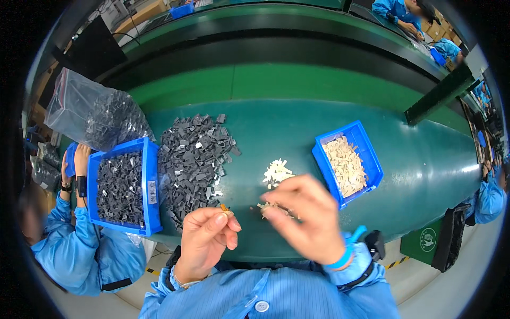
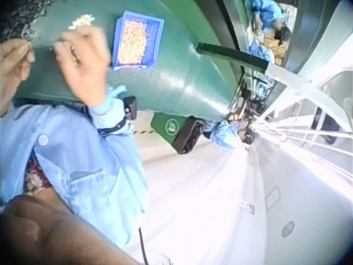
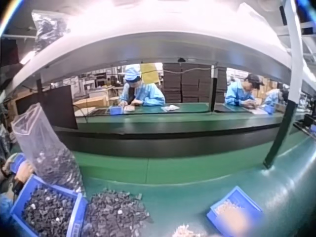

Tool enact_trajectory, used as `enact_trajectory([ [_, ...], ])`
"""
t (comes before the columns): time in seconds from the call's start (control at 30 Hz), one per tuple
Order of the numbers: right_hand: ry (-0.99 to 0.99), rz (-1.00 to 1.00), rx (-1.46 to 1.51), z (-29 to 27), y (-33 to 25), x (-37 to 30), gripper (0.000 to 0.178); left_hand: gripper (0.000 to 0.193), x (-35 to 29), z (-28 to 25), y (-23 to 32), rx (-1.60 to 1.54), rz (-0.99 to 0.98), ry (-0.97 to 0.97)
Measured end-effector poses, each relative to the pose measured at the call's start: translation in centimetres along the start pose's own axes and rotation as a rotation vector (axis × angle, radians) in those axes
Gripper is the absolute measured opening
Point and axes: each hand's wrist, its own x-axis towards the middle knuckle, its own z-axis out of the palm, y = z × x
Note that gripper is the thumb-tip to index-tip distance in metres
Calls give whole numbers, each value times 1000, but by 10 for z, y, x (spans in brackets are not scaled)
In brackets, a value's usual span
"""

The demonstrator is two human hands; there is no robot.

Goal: Manually assembling small yellow/white plastic components into black plastic frames at an industrial workstation.

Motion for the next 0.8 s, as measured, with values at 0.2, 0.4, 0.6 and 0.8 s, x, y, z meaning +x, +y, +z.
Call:
enact_trajectory([
  [0.2, -41, 78, 345, 41, -2, -3, 17, 17, -4, 1, -1, 6, 63, 6],
  [0.4, -5, 104, 330, 47, -3, -7, 9, 17, -7, 1, -5, 238, 100, 56],
  [0.6, 25, 195, 360, 40, -2, -15, 9, 20, 0, 6, -13, 186, 70, -91],
  [0.8, -74, 178, 355, 43, 1, -12, 9, 16, 4, -8, -19, 281, 299, -59],
])
